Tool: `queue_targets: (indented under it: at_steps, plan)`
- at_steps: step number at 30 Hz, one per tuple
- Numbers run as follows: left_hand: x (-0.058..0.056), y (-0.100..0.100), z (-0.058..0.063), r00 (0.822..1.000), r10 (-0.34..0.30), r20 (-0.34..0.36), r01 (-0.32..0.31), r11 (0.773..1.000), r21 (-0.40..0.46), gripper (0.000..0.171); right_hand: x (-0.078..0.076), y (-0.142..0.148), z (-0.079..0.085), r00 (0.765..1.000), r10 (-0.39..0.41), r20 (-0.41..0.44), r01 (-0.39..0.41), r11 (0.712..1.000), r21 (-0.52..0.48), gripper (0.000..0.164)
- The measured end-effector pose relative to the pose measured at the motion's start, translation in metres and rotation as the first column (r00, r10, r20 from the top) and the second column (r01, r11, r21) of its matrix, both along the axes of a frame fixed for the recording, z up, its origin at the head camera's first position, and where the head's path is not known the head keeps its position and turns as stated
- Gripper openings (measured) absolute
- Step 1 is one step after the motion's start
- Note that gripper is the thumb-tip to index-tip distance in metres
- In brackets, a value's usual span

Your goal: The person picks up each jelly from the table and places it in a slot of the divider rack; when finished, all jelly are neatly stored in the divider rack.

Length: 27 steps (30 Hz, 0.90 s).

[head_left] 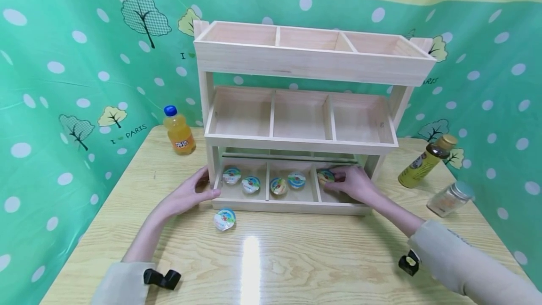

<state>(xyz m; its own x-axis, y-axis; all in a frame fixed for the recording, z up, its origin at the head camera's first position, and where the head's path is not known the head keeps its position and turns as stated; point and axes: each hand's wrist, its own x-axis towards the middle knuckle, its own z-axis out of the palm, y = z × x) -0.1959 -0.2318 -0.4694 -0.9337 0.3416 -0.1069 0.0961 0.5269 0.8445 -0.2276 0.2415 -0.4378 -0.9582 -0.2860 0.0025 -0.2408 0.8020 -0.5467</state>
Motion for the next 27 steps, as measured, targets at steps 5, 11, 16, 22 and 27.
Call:
queue_targets:
  at_steps: [5, 11, 16, 22, 27]
  plan:
    - [0.000, 0.001, 0.000, 1.000, -0.002, -0.003, 0.002, 1.000, -0.002, 0.092, 0.002, 0.002, 0.002, 1.000, -0.016, 0.001, 0.016, 1.000, 0.012, 0.053]
    - [0.000, 0.000, 0.001, 1.000, 0.004, -0.001, -0.004, 1.000, -0.014, 0.093, 0.007, 0.000, 0.010, 0.995, -0.020, -0.102, 0.027, 0.997, 0.067, 0.040]
    - [0.001, -0.001, 0.000, 1.000, 0.005, 0.000, -0.005, 1.000, -0.010, 0.093, 0.012, -0.015, 0.018, 0.985, -0.042, -0.168, 0.049, 0.998, 0.042, 0.030]
    - [0.000, 0.000, -0.001, 1.000, 0.002, -0.001, -0.002, 1.000, -0.004, 0.093, 0.021, -0.038, 0.020, 0.966, -0.056, -0.251, 0.028, 0.993, -0.114, 0.032]
    - [0.000, -0.001, -0.001, 1.000, 0.000, 0.000, 0.000, 1.000, -0.004, 0.094, 0.031, -0.065, 0.023, 0.957, -0.022, -0.290, -0.042, 0.976, -0.214, 0.031]
